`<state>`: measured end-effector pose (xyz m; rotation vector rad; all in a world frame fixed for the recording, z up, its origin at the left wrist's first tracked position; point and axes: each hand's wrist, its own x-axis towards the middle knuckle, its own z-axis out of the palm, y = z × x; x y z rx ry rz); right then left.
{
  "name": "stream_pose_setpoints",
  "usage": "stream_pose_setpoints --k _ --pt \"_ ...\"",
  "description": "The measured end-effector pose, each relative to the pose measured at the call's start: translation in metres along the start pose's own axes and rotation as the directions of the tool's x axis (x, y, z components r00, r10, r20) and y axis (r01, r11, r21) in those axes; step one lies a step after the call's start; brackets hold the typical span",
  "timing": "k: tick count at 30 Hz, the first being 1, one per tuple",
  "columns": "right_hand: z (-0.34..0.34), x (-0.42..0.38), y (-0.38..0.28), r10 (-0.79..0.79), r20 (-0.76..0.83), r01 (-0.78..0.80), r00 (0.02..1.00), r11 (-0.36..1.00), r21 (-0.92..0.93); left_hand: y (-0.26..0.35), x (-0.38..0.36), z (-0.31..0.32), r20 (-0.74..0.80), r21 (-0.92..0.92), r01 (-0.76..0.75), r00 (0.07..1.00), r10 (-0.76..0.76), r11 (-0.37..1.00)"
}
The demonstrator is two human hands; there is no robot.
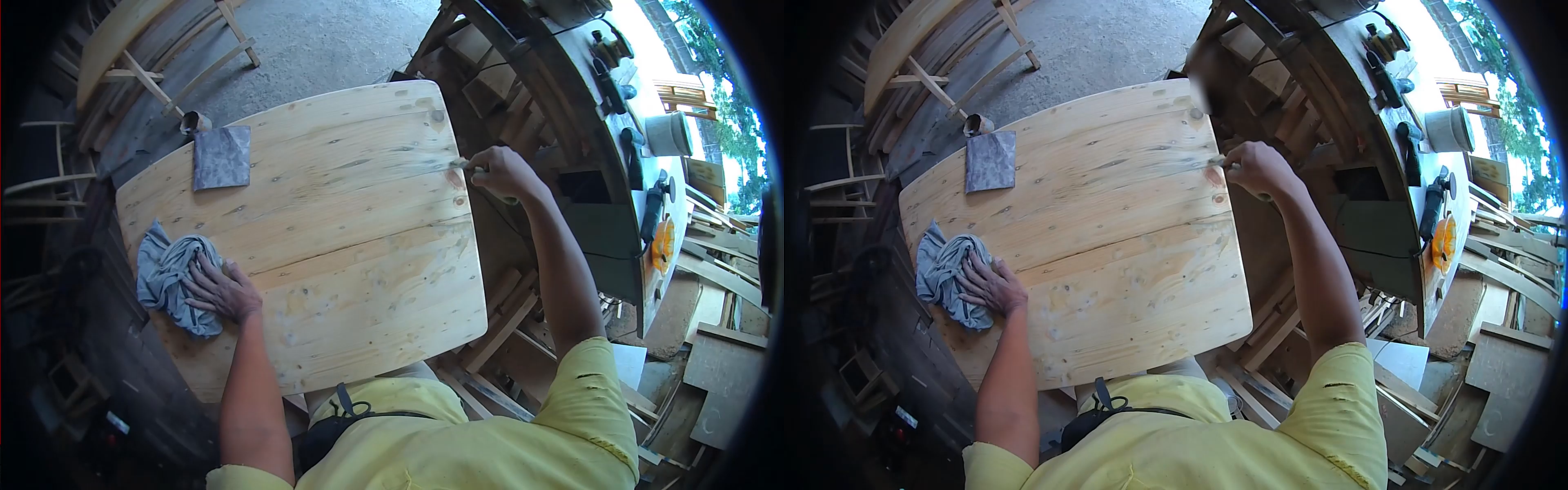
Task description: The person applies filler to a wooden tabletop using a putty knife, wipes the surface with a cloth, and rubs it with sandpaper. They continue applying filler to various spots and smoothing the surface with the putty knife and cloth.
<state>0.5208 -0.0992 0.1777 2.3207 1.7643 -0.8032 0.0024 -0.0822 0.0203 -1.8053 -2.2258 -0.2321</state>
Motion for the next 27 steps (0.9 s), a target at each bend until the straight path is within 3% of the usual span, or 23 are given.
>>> stream_pose_setpoints --k 2,5,6,8,12,15,19,20,21,23,27 --pt "0.000 0.013 0.009 -0.054 -0.138 0.059 0.989 0.998 0.030 0.000 -0.001 0.001 0.005 0.012 0.009 1.000 -0.009 1.000" --pt "0.011 0.016 0.007 -0.036 -0.148 0.051 0.988 0.994 0.096 -0.002 0.000 0.004 -0.018 0.019 -0.010 1.000 0.011 1.000" --pt "0.011 0.011 0.007 -0.033 -0.146 0.049 0.989 0.993 0.103 -0.002 -0.001 0.004 -0.020 0.019 -0.008 1.000 0.009 1.000" --pt "-0.008 -0.007 -0.019 0.063 0.097 -0.061 0.993 0.998 -0.025 -0.002 -0.001 0.005 -0.023 0.019 -0.002 1.000 0.002 1.000" --pt "0.014 -0.008 -0.034 0.003 -0.045 -0.003 0.999 1.000 0.000 -0.004 -0.001 0.010 -0.033 0.015 0.004 0.999 -0.004 1.000" --pt "0.041 -0.014 -0.038 0.059 -0.033 -0.057 0.998 0.997 0.047 -0.006 -0.001 0.012 -0.063 -0.006 0.000 0.998 -0.001 1.000" --pt "0.021 -0.030 -0.045 0.039 0.044 -0.040 0.998 0.999 0.006 -0.005 -0.001 0.011 -0.060 -0.017 0.005 0.998 -0.006 1.000" --pt "0.015 -0.024 -0.043 0.066 0.062 -0.071 0.996 0.995 0.070 -0.004 -0.001 0.010 -0.060 -0.019 0.009 0.998 -0.010 1.000" --pt "0.013 -0.019 -0.043 0.064 0.062 -0.068 0.996 0.995 0.067 -0.003 -0.001 0.009 -0.047 -0.012 0.011 0.999 -0.012 1.000" --pt "0.015 -0.008 -0.046 0.108 -0.102 -0.091 0.989 0.983 0.158 -0.003 0.000 0.008 -0.036 -0.002 0.017 0.999 -0.017 1.000" --pt "0.041 -0.003 -0.052 0.083 -0.057 -0.076 0.995 0.991 0.111 -0.001 0.001 0.003 -0.031 -0.021 0.008 0.999 -0.008 1.000"
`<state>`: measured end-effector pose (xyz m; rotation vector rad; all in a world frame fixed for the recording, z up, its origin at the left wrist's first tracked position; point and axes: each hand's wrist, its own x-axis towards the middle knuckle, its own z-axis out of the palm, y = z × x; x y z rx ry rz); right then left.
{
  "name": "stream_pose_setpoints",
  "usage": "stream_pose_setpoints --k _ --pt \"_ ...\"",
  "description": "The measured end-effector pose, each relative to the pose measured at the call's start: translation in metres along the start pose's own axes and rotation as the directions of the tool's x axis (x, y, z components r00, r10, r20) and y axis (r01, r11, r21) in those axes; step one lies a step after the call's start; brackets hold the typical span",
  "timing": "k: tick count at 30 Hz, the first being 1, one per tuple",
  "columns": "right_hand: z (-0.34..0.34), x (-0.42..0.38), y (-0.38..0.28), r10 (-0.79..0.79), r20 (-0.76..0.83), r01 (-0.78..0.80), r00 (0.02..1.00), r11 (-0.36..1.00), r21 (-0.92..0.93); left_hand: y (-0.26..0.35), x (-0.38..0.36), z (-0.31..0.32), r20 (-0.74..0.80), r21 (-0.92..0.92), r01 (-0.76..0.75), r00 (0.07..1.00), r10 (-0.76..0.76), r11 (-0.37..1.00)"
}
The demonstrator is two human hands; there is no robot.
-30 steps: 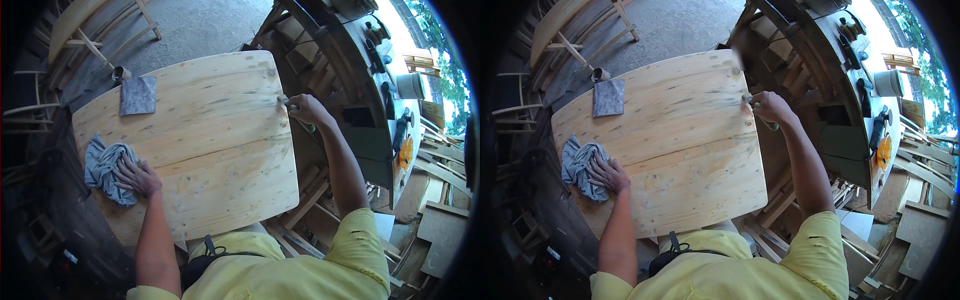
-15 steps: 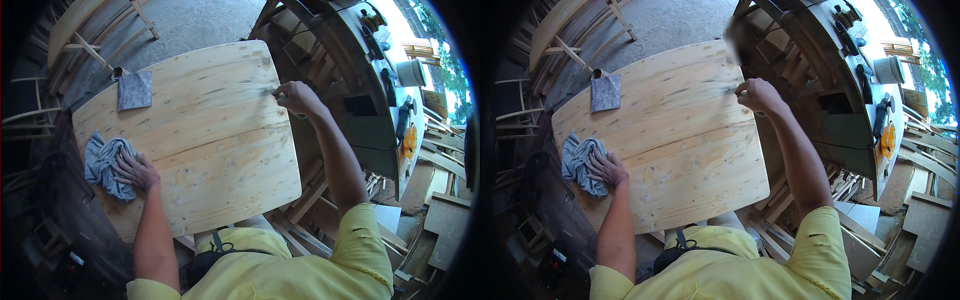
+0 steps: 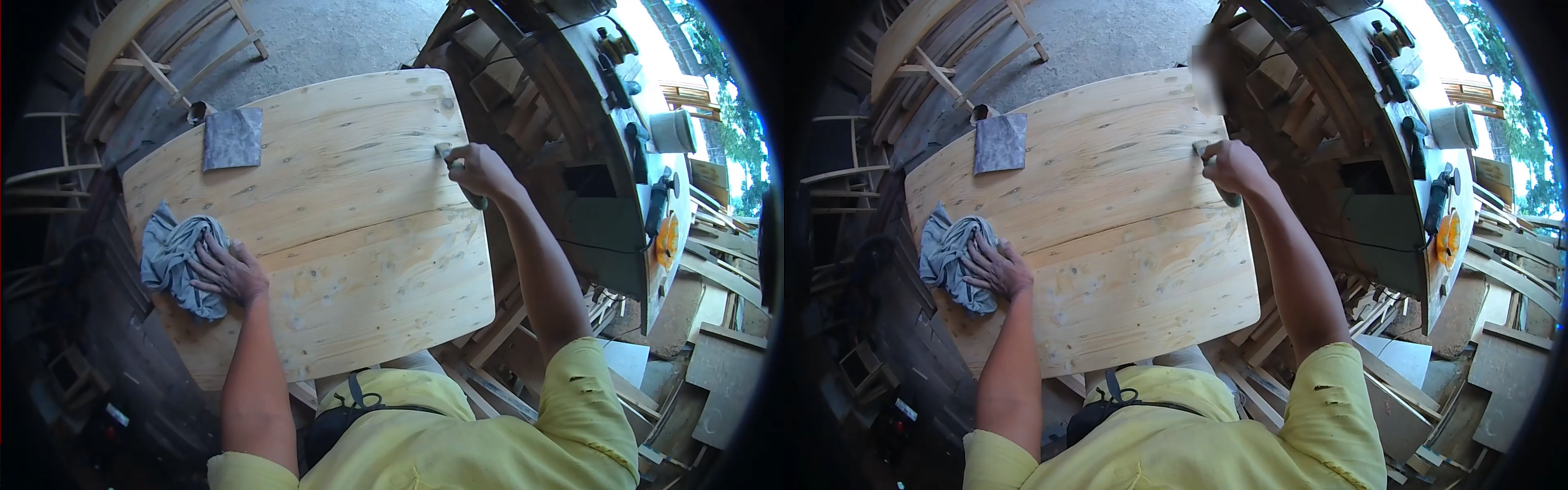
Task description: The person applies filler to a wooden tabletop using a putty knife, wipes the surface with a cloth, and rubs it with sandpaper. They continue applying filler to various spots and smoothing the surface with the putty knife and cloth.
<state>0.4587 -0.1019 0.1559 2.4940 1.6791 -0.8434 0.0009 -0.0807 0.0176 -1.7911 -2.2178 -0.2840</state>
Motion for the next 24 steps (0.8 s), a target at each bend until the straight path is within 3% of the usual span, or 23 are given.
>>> stream_pose_setpoints --k 6,8,10,12,18,20,22,24 --pt "-0.025 -0.011 -0.005 -0.010 0.133 0.026 0.991 0.993 -0.114 0.001 0.000 -0.005 0.023 -0.018 0.007 1.000 -0.007 1.000" --pt "-0.028 0.001 -0.007 0.042 -0.029 -0.042 0.999 0.999 0.009 0.002 -0.001 -0.007 0.044 -0.012 0.018 0.999 -0.018 1.000" --pt "-0.026 0.010 -0.012 0.015 -0.049 -0.015 0.999 1.000 -0.003 0.002 0.000 -0.008 0.054 -0.013 0.016 0.998 -0.015 1.000" --pt "-0.016 0.017 -0.019 -0.081 -0.193 0.083 0.978 0.997 0.002 0.002 0.000 -0.008 0.059 -0.016 0.023 0.998 -0.022 1.000" --pt "0.011 0.015 -0.024 -0.041 -0.091 0.040 0.995 0.999 -0.002 0.002 0.001 -0.008 0.061 -0.033 0.026 0.998 -0.024 0.999" --pt "-0.003 0.007 -0.029 -0.029 0.024 0.031 0.999 0.996 -0.080 0.004 0.000 -0.009 0.066 -0.042 0.033 0.997 -0.031 0.999" --pt "-0.020 0.020 -0.026 -0.044 0.012 0.044 0.999 0.997 -0.064 0.003 0.000 -0.010 0.060 -0.050 0.022 0.998 -0.019 0.999" --pt "-0.028 0.038 -0.025 -0.080 -0.122 0.077 0.989 0.997 -0.029 0.002 0.000 -0.010 0.076 -0.039 0.028 0.997 -0.025 0.999"
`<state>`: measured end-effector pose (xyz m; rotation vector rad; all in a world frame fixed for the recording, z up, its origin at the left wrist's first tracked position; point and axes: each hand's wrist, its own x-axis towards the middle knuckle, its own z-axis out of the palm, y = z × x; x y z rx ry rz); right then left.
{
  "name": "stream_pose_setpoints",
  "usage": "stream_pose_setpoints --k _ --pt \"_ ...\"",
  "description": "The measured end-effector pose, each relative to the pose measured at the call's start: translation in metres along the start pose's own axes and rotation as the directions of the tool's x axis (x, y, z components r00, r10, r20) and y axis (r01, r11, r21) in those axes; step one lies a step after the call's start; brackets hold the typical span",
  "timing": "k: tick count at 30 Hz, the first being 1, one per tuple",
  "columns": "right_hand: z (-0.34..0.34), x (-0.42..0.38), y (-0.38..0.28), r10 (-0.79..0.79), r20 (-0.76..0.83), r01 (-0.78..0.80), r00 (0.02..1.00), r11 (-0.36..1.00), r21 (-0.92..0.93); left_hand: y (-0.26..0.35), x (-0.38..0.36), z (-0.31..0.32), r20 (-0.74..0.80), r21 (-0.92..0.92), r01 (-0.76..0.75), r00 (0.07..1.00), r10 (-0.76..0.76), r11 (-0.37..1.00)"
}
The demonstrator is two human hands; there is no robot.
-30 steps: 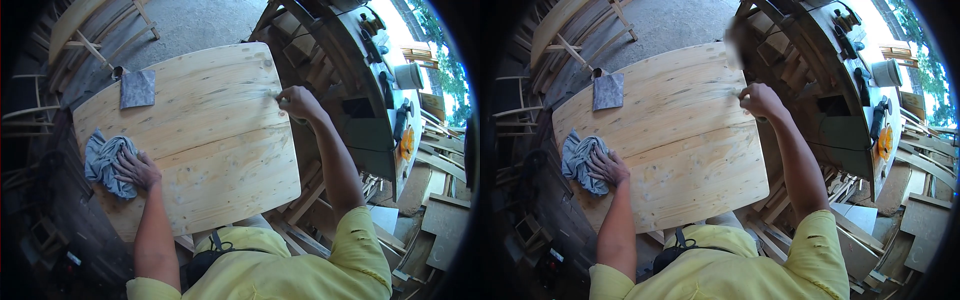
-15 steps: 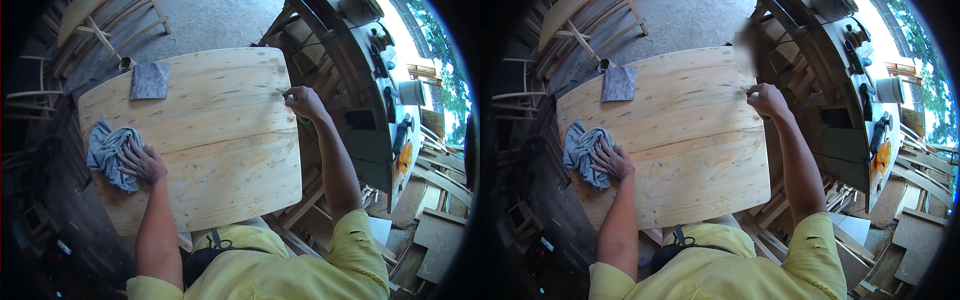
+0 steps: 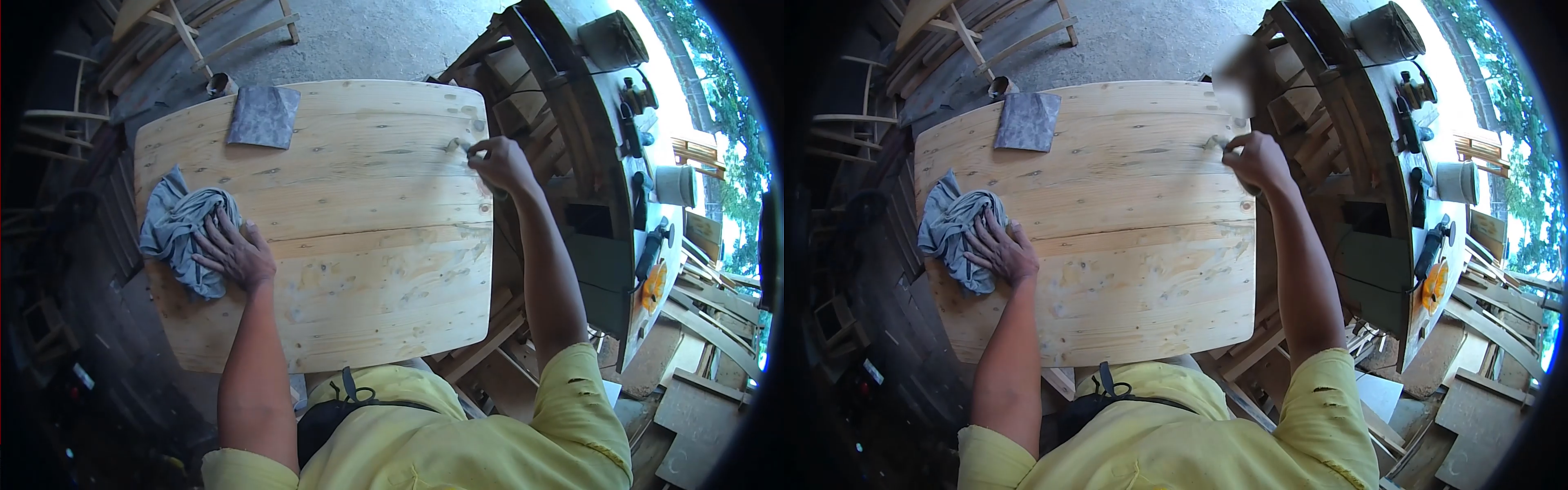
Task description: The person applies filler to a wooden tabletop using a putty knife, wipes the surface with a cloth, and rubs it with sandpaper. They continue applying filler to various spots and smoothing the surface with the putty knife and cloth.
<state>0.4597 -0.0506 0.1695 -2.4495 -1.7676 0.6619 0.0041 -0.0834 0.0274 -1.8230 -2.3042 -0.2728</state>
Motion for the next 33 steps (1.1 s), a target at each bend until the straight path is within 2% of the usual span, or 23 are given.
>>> stream_pose_setpoints --k 2,6,10,11,14,16,18,20,26,28,30,31,33 --pt "0.007 0.012 0.004 0.007 -0.018 -0.007 1.000 1.000 0.017 0.000 -0.001 0.000 0.021 0.014 0.004 1.000 -0.004 1.000" --pt "0.012 -0.003 -0.006 -0.012 0.166 0.018 0.986 0.999 -0.033 0.000 -0.001 0.001 0.011 -0.006 0.006 1.000 -0.006 1.000" --pt "-0.005 0.010 -0.002 -0.048 0.250 0.067 0.967 0.996 -0.066 0.000 -0.001 0.000 0.011 -0.021 0.009 1.000 -0.009 1.000" --pt "-0.008 0.016 -0.004 -0.022 0.144 0.024 0.989 1.000 -0.009 0.000 -0.001 0.001 0.010 -0.020 0.010 1.000 -0.010 1.000" --pt "-0.006 0.033 -0.010 0.043 0.130 -0.050 0.991 0.997 0.051 0.000 0.000 0.002 0.024 -0.005 0.014 1.000 -0.014 1.000" --pt "0.011 0.021 -0.014 -0.020 0.083 0.025 0.996 0.998 -0.062 -0.001 -0.001 0.003 0.012 -0.016 0.010 1.000 -0.010 1.000" --pt "0.014 0.001 -0.022 -0.011 0.217 0.018 0.976 0.999 -0.032 -0.001 -0.001 0.003 0.023 -0.006 0.015 1.000 -0.015 1.000" --pt "0.011 -0.010 -0.028 0.002 0.249 0.024 0.969 0.995 -0.101 -0.001 0.000 0.003 0.026 0.000 0.017 1.000 -0.017 1.000" --pt "0.015 -0.004 -0.035 0.014 0.150 -0.009 0.989 0.999 -0.035 0.000 0.000 0.002 0.025 0.006 0.014 1.000 -0.015 1.000" --pt "0.015 -0.014 -0.037 0.038 0.156 -0.034 0.987 0.999 -0.031 0.000 0.000 0.001 0.024 0.004 0.015 1.000 -0.015 1.000" --pt "0.008 -0.015 -0.035 -0.025 0.259 0.051 0.966 0.994 -0.093 0.000 -0.001 0.003 0.012 -0.012 0.009 1.000 -0.009 1.000" --pt "0.004 -0.009 -0.030 -0.016 0.254 0.037 0.967 0.996 -0.077 -0.001 -0.001 0.004 0.000 -0.026 0.005 1.000 -0.005 1.000" --pt "0.003 0.007 -0.023 0.026 0.171 -0.024 0.985 1.000 -0.011 0.000 0.000 0.002 -0.001 -0.026 0.005 1.000 -0.005 1.000"
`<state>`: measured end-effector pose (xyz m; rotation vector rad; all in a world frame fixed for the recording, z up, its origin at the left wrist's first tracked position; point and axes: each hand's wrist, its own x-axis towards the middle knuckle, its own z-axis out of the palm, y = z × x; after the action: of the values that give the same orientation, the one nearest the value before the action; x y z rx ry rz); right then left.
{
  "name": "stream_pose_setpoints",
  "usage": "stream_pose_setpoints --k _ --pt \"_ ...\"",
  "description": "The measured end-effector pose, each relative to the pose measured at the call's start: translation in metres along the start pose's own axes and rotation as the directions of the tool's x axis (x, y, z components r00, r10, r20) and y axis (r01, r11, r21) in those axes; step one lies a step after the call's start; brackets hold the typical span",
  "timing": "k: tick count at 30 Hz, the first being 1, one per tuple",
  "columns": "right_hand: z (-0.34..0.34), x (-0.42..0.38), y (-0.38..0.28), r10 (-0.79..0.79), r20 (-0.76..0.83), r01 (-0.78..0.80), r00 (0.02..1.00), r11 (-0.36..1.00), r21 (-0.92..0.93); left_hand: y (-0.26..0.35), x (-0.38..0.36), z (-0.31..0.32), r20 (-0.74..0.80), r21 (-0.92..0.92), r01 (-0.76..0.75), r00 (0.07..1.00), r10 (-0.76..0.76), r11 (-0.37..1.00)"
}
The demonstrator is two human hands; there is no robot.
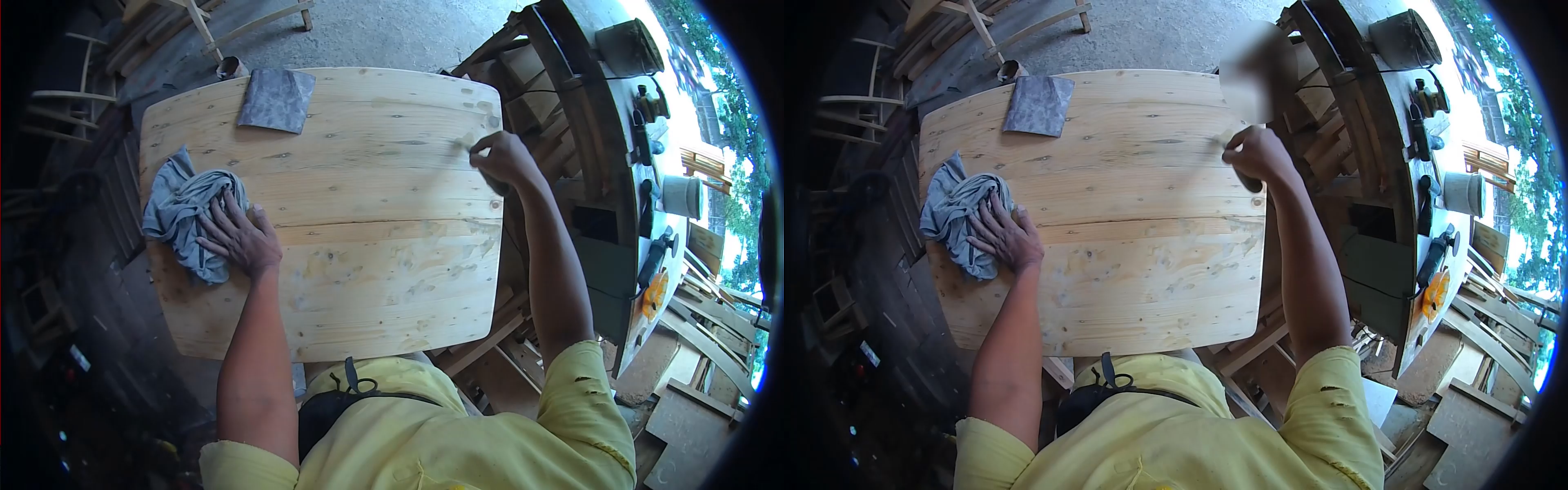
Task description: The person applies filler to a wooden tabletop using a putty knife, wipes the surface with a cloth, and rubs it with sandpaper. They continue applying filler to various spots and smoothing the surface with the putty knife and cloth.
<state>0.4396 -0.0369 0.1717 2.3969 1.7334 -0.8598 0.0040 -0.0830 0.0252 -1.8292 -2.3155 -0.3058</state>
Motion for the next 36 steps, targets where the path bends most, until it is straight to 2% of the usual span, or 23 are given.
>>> stream_pose_setpoints --k 1,3,5,6,7,9,10,11,13,15,17,18,20,21,24,27,29,31,32,33,35,36 --pt "-0.001 0.005 -0.001 0.041 -0.038 -0.038 0.998 0.997 0.061 0.000 0.000 -0.001 0.001 0.000 0.002 1.000 -0.002 1.000" --pt "0.006 0.006 -0.002 0.040 -0.057 -0.037 0.998 0.998 0.047 0.000 0.000 -0.002 0.010 0.009 0.005 1.000 -0.005 1.000" --pt "0.013 -0.008 -0.018 0.033 0.000 -0.033 0.999 0.999 -0.033 0.001 -0.001 -0.001 0.014 0.018 0.013 1.000 -0.013 1.000" --pt "0.014 -0.015 -0.029 -0.021 0.048 0.026 0.999 0.995 -0.101 0.001 -0.001 -0.001 0.013 0.003 0.012 1.000 -0.012 1.000" --pt "0.017 -0.015 -0.035 -0.084 0.135 0.091 0.987 0.995 -0.043 0.001 0.000 -0.002 0.007 -0.010 0.009 1.000 -0.009 1.000" --pt "0.020 -0.022 -0.066 -0.071 0.056 0.071 0.996 0.997 0.010 0.002 0.001 -0.005 -0.017 0.001 0.011 1.000 -0.011 1.000" --pt "0.030 -0.015 -0.068 -0.109 -0.042 0.111 0.993 0.993 0.043 0.003 0.001 -0.007 -0.005 -0.009 0.004 1.000 -0.004 1.000" --pt "0.036 -0.013 -0.070 -0.135 -0.055 0.138 0.989 0.989 0.056 0.003 0.001 -0.009 0.004 -0.016 -0.001 1.000 0.001 1.000" --pt "0.045 -0.013 -0.077 -0.139 0.003 0.139 0.990 0.988 -0.068 0.003 0.001 -0.012 -0.011 -0.018 -0.016 1.000 0.015 1.000" --pt "0.050 -0.022 -0.077 -0.155 -0.004 0.155 0.988 0.986 -0.056 0.001 0.000 -0.011 -0.005 -0.016 -0.024 1.000 0.024 1.000" --pt "0.030 -0.034 -0.090 -0.111 0.072 0.115 0.991 0.992 -0.051 0.003 0.001 -0.017 -0.004 -0.066 -0.010 1.000 0.010 0.998" --pt "0.030 -0.028 -0.083 -0.143 0.083 0.148 0.986 0.988 -0.055 0.003 0.003 -0.021 -0.040 -0.053 0.004 0.999 -0.007 0.999" --pt "0.031 -0.017 -0.081 -0.124 -0.032 0.124 0.992 0.992 -0.016 0.005 0.003 -0.026 0.037 -0.101 0.012 0.999 -0.009 0.995" --pt "0.031 -0.013 -0.083 -0.082 -0.077 0.083 0.994 0.997 0.004 0.004 0.004 -0.026 0.016 -0.100 0.020 1.000 -0.019 0.995" --pt "0.045 -0.014 -0.079 -0.088 -0.031 0.087 0.996 0.996 -0.017 0.004 0.002 -0.024 0.091 -0.100 0.044 0.995 -0.035 0.994" --pt "0.028 -0.053 -0.082 -0.101 0.174 0.107 0.980 0.994 -0.026 0.003 0.001 -0.021 0.074 -0.079 0.029 0.997 -0.023 0.996" --pt "0.056 -0.071 -0.047 -0.187 0.094 0.181 0.978 0.981 0.066 0.003 0.002 -0.022 0.088 -0.090 0.035 0.996 -0.027 0.995" --pt "0.058 -0.115 -0.039 -0.011 0.186 -0.069 0.982 0.908 0.413 0.002 0.000 -0.021 0.073 -0.084 0.025 0.997 -0.019 0.996" --pt "0.079 -0.129 -0.017 -0.088 0.138 -0.013 0.987 0.800 0.599 0.002 0.000 -0.017 0.063 -0.080 0.028 0.998 -0.023 0.996" --pt "0.091 -0.146 -0.004 -0.101 0.085 0.019 0.991 0.746 0.665 0.003 0.000 -0.017 0.057 -0.086 0.017 0.998 -0.012 0.996" --pt "0.106 -0.179 0.015 -0.038 0.049 -0.010 0.998 0.684 0.729 0.003 -0.001 -0.019 0.043 -0.083 0.019 0.999 -0.016 0.996" --pt "0.113 -0.196 0.020 0.016 -0.022 0.007 1.000 0.636 0.771 0.002 -0.001 -0.017 0.017 -0.088 0.018 1.000 -0.017 0.996"
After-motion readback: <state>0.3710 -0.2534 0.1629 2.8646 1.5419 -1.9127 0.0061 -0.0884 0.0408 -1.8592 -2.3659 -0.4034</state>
